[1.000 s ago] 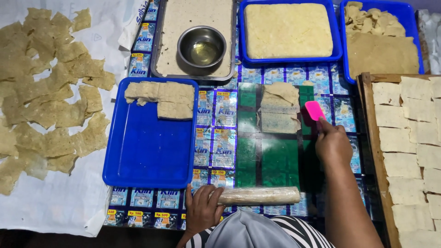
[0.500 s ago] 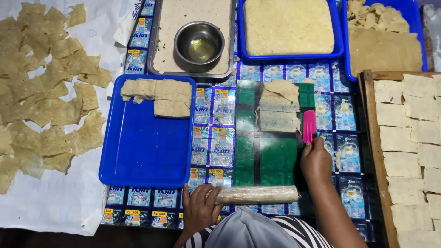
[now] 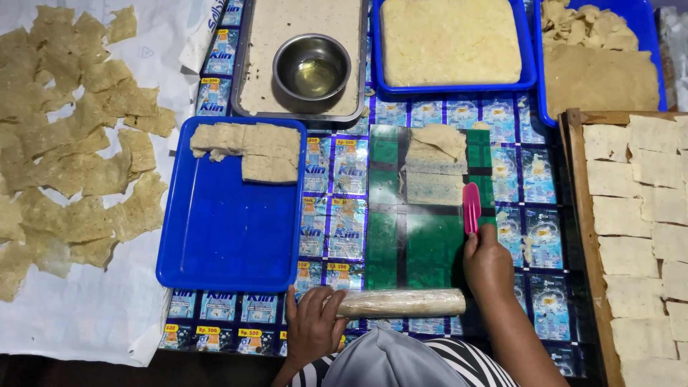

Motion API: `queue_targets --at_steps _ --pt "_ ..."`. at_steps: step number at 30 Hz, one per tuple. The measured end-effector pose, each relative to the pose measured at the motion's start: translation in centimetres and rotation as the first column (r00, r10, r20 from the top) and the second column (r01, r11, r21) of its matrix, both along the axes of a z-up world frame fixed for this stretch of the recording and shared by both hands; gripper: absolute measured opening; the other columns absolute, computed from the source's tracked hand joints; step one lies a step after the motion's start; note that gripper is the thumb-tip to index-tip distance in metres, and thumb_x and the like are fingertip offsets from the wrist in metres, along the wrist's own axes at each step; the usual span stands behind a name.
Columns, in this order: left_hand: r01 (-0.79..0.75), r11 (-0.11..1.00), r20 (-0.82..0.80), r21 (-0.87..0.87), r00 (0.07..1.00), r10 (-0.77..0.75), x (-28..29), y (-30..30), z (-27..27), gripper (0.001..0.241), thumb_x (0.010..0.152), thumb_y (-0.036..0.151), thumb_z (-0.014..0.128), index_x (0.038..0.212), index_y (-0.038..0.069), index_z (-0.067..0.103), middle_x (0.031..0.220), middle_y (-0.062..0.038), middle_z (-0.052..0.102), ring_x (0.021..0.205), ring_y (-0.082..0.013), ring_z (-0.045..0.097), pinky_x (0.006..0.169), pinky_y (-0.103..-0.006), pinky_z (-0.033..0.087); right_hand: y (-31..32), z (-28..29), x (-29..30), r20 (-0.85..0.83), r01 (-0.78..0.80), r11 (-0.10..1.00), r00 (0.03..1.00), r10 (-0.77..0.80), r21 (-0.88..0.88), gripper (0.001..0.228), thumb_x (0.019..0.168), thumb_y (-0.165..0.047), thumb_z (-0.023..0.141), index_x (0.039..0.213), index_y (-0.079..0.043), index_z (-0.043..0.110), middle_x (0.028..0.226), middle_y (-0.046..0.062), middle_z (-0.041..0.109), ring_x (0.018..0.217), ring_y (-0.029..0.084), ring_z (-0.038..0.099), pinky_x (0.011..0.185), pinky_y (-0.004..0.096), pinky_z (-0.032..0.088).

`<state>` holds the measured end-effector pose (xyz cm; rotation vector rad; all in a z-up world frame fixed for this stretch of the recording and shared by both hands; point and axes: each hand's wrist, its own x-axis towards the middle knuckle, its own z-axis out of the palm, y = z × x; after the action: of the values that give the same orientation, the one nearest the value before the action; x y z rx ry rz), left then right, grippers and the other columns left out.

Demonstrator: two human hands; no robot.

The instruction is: Rolling out dough into thin sheets, cutting them into squares, and placing them on a bamboo drying rack.

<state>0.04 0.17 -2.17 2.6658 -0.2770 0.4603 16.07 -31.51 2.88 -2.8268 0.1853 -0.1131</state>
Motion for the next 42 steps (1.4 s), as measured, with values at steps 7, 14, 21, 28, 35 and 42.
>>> queue_targets --at_steps 7,14,21,28,35,42 --pt "0.003 1.0 -0.025 0.018 1.0 -0.002 0.0 0.0 -0.1 0.063 0.073 0.025 0.078 0.133 0.016 0.059 0.119 -0.006 0.061 0.117 -0.0259 0.057 0.122 -0.0648 0.008 0.9 0.6 1.3 -0.098 0.03 0.999 0.995 -0.033 -0.03 0.013 0.106 -0.015 0.056 0.105 -0.003 0.053 0.066 0.023 0.067 0.05 0.041 0.065 0.051 0.055 0.051" --pt "-0.022 1.0 -0.017 0.001 1.0 0.022 0.0 -0.2 0.5 0.057 0.075 0.024 0.077 0.13 0.016 0.062 0.117 -0.004 0.061 0.117 -0.0251 0.058 0.122 -0.0637 0.007 -0.7 1.6 5.8 0.013 -0.02 0.974 1.0 0.024 -0.226 0.015 0.109 -0.023 0.056 0.113 -0.009 0.054 0.088 0.016 0.072 0.062 0.039 0.068 0.053 0.053 0.051" --pt "-0.005 1.0 -0.021 -0.016 1.0 0.005 -0.1 -0.2 0.4 0.061 0.075 0.025 0.078 0.133 0.015 0.06 0.119 -0.006 0.061 0.118 -0.0263 0.058 0.123 -0.0642 0.006 -1.4 3.0 14.0 0.121 -0.125 0.95 0.988 0.093 0.288 0.016 0.107 -0.017 0.063 0.108 -0.001 0.066 0.081 0.016 0.069 0.063 0.032 0.06 0.06 0.045 0.046" --pt "-0.015 1.0 0.013 -0.003 1.0 0.015 -0.1 -0.3 0.1 0.056 0.076 0.022 0.075 0.13 0.016 0.062 0.117 -0.005 0.062 0.116 -0.0252 0.059 0.123 -0.0636 0.004 -4.9 1.0 10.9 0.168 0.088 0.991 0.98 -0.104 0.104 0.015 0.106 -0.006 0.057 0.117 0.002 0.053 0.09 0.03 0.069 0.075 0.052 0.066 0.067 0.06 0.05" --pt "0.046 0.999 -0.226 0.002 0.973 -0.045 3.6 -0.7 4.4 0.053 0.082 0.038 0.077 0.128 0.018 0.062 0.119 -0.006 0.061 0.123 -0.0288 0.054 0.118 -0.0759 0.0 -2.9 0.6 4.2 -0.142 0.246 0.906 0.968 -0.209 0.345 0.022 0.106 -0.021 0.058 0.099 0.0 0.062 0.075 0.018 0.067 0.061 0.035 0.062 0.062 0.047 0.05" --pt "0.072 0.997 -0.391 -0.001 0.918 -0.066 7.2 -1.7 7.8 0.059 0.093 0.066 0.051 0.12 0.017 0.071 0.143 -0.013 0.053 0.147 -0.0366 0.032 0.116 -0.0777 -0.005 0.3 2.8 3.9 -0.374 0.394 0.799 0.898 -0.231 0.454 0.023 0.108 -0.019 0.052 0.096 -0.001 0.059 0.061 0.013 0.062 0.044 0.027 0.057 0.048 0.041 0.046"
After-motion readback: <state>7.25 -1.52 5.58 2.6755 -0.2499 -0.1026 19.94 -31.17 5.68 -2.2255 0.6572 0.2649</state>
